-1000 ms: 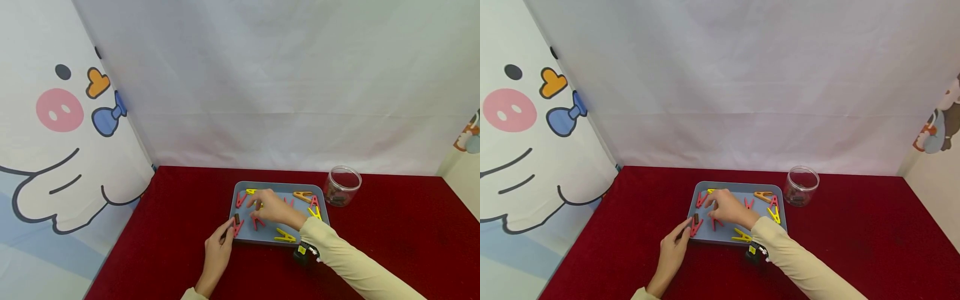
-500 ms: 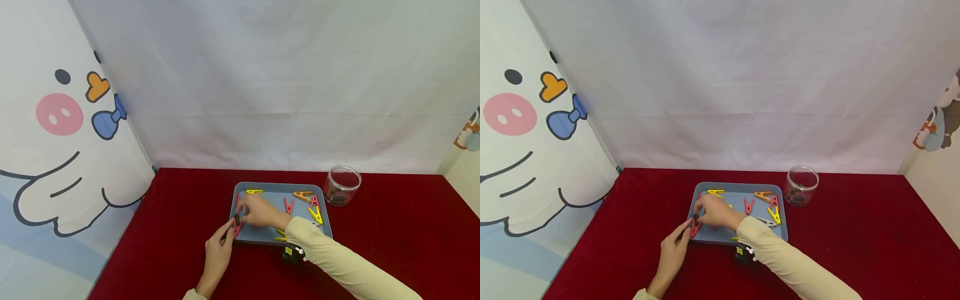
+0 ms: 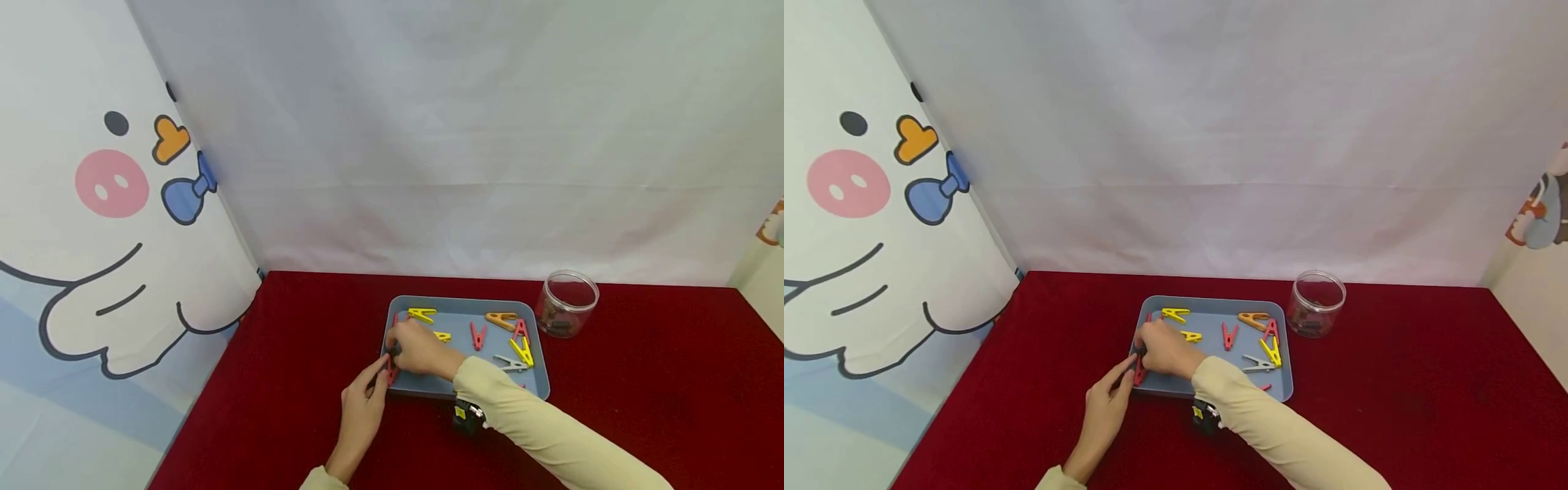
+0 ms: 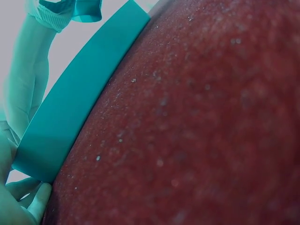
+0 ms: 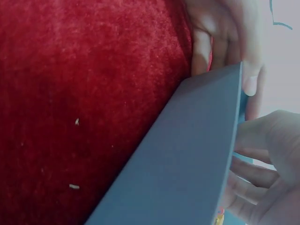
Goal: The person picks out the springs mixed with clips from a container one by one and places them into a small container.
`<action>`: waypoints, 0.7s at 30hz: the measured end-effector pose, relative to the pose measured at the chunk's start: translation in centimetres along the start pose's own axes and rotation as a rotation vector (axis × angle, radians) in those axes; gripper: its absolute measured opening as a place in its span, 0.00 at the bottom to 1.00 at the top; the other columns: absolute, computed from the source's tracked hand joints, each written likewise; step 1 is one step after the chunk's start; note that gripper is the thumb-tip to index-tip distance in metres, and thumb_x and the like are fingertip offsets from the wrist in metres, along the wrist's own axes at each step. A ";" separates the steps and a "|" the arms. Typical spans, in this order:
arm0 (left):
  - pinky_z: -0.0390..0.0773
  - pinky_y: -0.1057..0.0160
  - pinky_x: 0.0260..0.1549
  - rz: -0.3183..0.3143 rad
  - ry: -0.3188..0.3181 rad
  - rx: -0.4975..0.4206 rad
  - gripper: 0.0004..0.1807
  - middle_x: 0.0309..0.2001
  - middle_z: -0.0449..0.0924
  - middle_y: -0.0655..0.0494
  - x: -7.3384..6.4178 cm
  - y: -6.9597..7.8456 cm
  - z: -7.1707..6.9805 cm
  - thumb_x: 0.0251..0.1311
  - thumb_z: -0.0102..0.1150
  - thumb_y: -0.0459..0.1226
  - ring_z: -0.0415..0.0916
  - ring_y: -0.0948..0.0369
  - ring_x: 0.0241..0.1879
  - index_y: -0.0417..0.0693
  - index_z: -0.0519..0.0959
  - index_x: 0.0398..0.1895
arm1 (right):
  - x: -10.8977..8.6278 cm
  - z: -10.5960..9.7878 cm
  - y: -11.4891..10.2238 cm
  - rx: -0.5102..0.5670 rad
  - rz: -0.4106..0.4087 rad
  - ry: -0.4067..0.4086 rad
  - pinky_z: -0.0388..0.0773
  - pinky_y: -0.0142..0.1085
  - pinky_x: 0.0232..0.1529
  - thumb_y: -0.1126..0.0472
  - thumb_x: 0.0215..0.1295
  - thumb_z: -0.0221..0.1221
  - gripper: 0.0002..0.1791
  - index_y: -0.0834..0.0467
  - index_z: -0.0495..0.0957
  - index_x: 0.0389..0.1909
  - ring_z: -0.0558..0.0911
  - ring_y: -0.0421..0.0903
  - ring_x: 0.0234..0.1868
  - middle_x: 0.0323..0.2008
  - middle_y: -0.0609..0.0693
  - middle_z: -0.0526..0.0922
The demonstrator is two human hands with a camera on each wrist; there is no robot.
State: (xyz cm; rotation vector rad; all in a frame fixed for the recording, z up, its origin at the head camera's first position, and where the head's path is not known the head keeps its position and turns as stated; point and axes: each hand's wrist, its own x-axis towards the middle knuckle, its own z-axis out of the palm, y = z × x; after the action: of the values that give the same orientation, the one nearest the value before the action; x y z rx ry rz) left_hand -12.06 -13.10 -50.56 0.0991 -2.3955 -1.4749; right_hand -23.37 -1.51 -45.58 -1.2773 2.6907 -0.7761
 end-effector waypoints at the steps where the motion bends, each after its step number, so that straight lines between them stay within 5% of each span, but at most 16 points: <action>1: 0.59 0.71 0.05 0.001 0.000 0.001 0.16 0.30 0.75 0.56 0.0 0.0 0.0 0.63 0.46 0.43 0.49 0.73 0.06 0.56 0.73 0.54 | 0.1 0.1 0.0 -0.002 0.012 -0.003 0.68 0.25 0.20 0.69 0.39 0.61 0.07 0.57 0.79 0.23 0.69 0.37 0.19 0.21 0.44 0.77; 8: 0.66 0.71 0.11 0.025 0.016 -0.003 0.16 0.45 0.76 0.57 0.1 0.0 0.0 0.62 0.47 0.42 0.60 0.72 0.12 0.55 0.73 0.53 | 0.2 0.2 -0.1 0.005 0.042 -0.012 0.63 0.26 0.15 0.67 0.37 0.62 0.05 0.55 0.78 0.18 0.66 0.36 0.15 0.14 0.40 0.72; 21: 0.71 0.71 0.17 0.029 0.011 -0.017 0.16 0.48 0.74 0.56 0.1 0.1 0.1 0.63 0.46 0.40 0.70 0.68 0.21 0.52 0.73 0.53 | 0.4 0.7 -0.2 -0.053 0.075 -0.004 0.61 0.26 0.11 0.62 0.36 0.63 0.07 0.51 0.74 0.11 0.63 0.34 0.12 0.08 0.38 0.67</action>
State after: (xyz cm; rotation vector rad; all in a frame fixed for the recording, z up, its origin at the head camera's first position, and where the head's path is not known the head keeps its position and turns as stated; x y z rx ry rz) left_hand -12.12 -13.03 -50.53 0.0677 -2.3647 -1.4780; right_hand -23.28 -2.23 -46.07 -1.1786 2.7559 -0.6975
